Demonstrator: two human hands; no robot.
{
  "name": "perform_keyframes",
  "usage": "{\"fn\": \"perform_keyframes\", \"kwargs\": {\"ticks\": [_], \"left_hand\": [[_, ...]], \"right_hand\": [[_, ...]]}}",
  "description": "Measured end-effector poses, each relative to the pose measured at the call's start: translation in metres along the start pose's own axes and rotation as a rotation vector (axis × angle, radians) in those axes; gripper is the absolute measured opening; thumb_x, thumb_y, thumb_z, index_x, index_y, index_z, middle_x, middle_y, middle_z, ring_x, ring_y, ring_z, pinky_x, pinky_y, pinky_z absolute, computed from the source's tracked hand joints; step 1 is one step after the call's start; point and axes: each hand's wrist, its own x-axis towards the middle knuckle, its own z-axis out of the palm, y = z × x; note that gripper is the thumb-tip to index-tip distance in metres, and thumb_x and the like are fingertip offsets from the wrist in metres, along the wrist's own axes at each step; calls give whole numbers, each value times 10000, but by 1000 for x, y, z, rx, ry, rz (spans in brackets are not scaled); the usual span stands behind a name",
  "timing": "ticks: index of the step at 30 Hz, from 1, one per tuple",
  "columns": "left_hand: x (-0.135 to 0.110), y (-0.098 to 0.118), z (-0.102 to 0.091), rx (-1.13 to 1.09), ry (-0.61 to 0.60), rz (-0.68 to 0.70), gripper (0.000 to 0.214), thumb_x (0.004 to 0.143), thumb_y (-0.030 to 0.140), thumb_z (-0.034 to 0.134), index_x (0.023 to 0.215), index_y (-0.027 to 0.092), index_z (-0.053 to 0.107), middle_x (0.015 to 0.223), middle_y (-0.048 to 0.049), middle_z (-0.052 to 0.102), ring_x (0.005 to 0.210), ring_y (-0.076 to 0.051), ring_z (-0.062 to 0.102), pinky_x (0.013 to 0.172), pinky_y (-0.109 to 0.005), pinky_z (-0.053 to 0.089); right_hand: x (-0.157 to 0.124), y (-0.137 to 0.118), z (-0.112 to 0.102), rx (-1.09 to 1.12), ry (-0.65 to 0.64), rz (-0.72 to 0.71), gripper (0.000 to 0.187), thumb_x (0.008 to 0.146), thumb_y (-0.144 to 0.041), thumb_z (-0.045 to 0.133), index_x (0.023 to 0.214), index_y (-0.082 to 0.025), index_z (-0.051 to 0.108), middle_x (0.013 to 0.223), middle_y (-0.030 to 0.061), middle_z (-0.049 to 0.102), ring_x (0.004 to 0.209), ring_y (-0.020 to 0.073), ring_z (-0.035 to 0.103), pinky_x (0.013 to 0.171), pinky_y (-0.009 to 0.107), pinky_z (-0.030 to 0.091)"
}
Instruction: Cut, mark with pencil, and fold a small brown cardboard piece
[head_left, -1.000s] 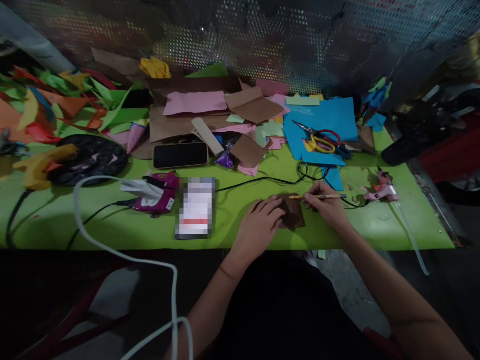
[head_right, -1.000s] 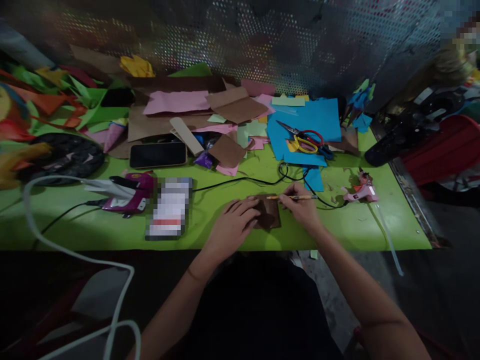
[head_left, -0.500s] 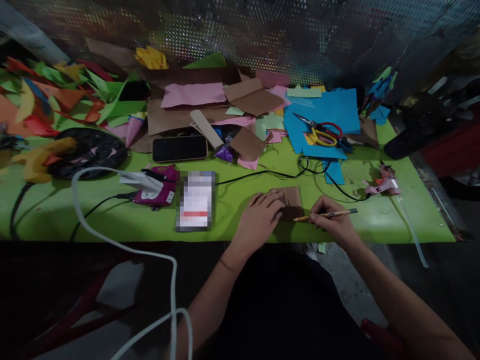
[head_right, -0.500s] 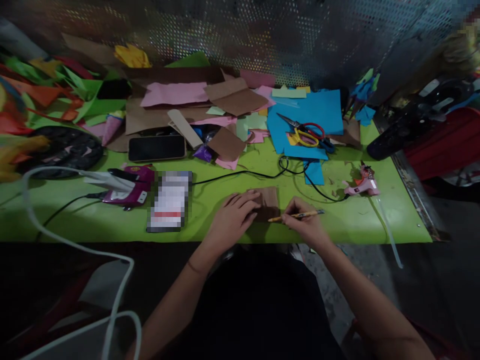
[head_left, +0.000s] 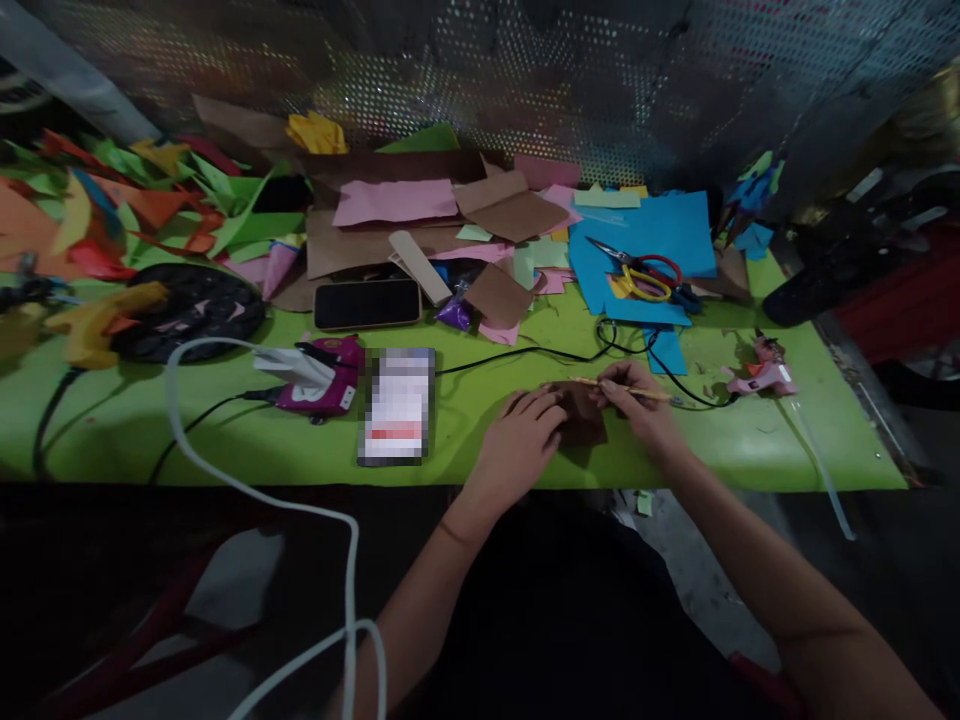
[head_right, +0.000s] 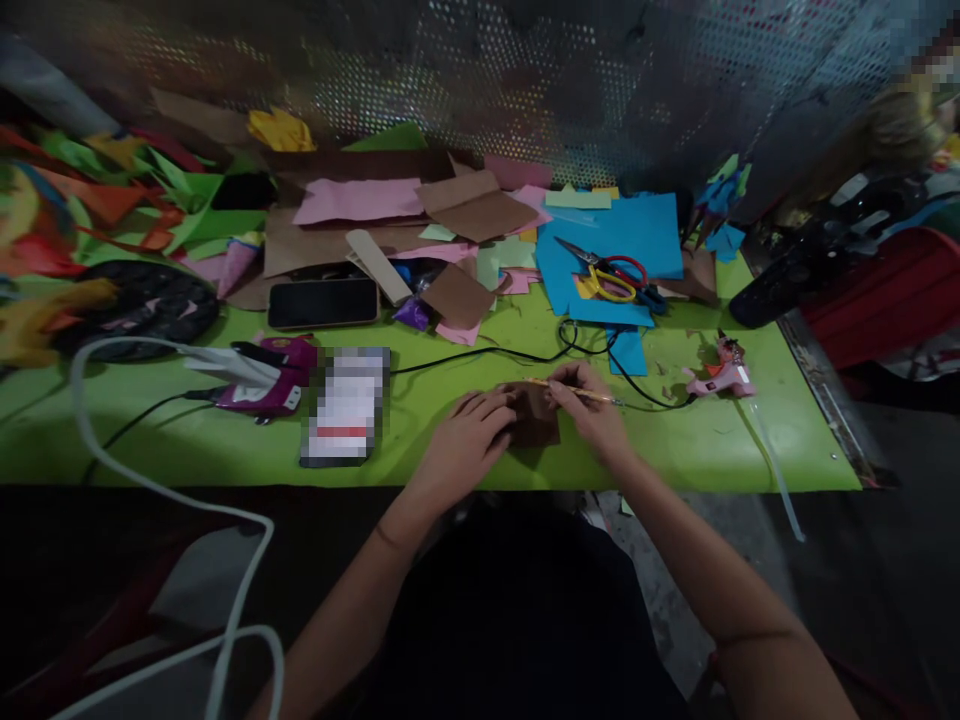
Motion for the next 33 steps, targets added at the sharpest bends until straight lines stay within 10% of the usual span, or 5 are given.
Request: {"fn": "perform_keyframes", "kwargs": {"ticks": [25,33], "left_hand": [[-10,-8,-1,-30,10,4,238,936,255,544,1166,252,608,1460,-22,538,1375,-186,450,1147,-420,350],[-10,-8,-1,-62,16,7,231,910,191,544,1126,247,607,1474,-6,523,1390,-190,432,1158,-420,334]], "right_hand": [[-4,-5,-7,-239,41,14,169,730,-317,660,648,-225,544,611,-25,538,566,141,466,515,267,352],[-21,-5,-13,-113,-113,36,125,705,-239,672,628,-234,574,607,-34,540,672,177,556,807,378,496]]}}
